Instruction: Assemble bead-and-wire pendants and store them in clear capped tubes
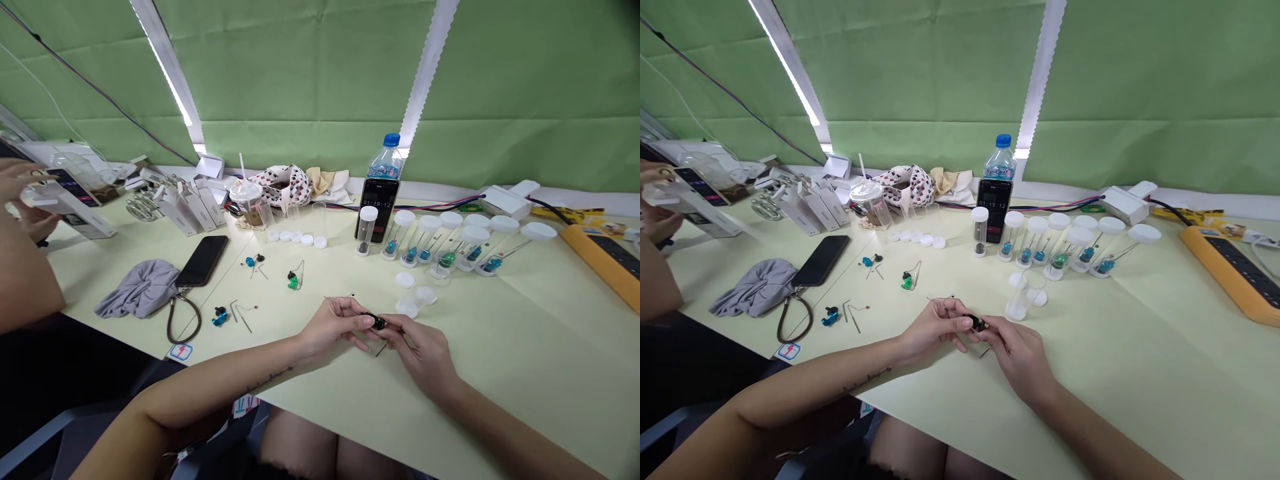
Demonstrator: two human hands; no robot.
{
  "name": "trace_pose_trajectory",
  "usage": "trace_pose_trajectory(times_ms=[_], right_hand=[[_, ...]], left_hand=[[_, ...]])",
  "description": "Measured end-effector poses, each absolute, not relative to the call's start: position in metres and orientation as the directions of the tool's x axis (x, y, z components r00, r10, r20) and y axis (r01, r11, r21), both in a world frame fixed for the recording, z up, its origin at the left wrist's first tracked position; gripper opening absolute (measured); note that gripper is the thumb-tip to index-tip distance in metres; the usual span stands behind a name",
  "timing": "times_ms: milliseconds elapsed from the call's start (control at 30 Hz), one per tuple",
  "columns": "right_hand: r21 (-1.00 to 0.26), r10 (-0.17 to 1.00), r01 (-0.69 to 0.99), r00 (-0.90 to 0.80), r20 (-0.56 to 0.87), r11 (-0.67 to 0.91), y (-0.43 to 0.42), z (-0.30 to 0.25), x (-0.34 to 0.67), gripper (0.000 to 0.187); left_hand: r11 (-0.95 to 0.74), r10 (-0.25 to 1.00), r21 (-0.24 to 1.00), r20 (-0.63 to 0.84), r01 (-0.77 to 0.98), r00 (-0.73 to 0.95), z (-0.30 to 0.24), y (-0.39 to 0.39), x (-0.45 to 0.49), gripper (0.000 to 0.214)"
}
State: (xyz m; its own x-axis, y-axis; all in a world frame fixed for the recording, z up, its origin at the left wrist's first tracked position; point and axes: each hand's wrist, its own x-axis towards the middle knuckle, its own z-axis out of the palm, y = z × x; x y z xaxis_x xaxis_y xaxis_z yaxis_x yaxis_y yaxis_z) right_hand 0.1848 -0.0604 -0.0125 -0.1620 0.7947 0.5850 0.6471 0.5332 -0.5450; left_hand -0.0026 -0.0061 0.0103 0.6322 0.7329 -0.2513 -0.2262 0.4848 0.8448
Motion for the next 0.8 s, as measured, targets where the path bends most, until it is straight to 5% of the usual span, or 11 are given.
trace_pose_trajectory(times_ms=[800], right_hand=[[-0.566, 0.801, 0.634, -0.149, 0.579, 0.527, -0.0609, -0.0069, 0.1823, 0.018]], left_hand=[[0.479, 0.737, 0.846, -0.242, -0.234, 0.632, 0.0102, -0.0073, -0.0029, 0.034]])
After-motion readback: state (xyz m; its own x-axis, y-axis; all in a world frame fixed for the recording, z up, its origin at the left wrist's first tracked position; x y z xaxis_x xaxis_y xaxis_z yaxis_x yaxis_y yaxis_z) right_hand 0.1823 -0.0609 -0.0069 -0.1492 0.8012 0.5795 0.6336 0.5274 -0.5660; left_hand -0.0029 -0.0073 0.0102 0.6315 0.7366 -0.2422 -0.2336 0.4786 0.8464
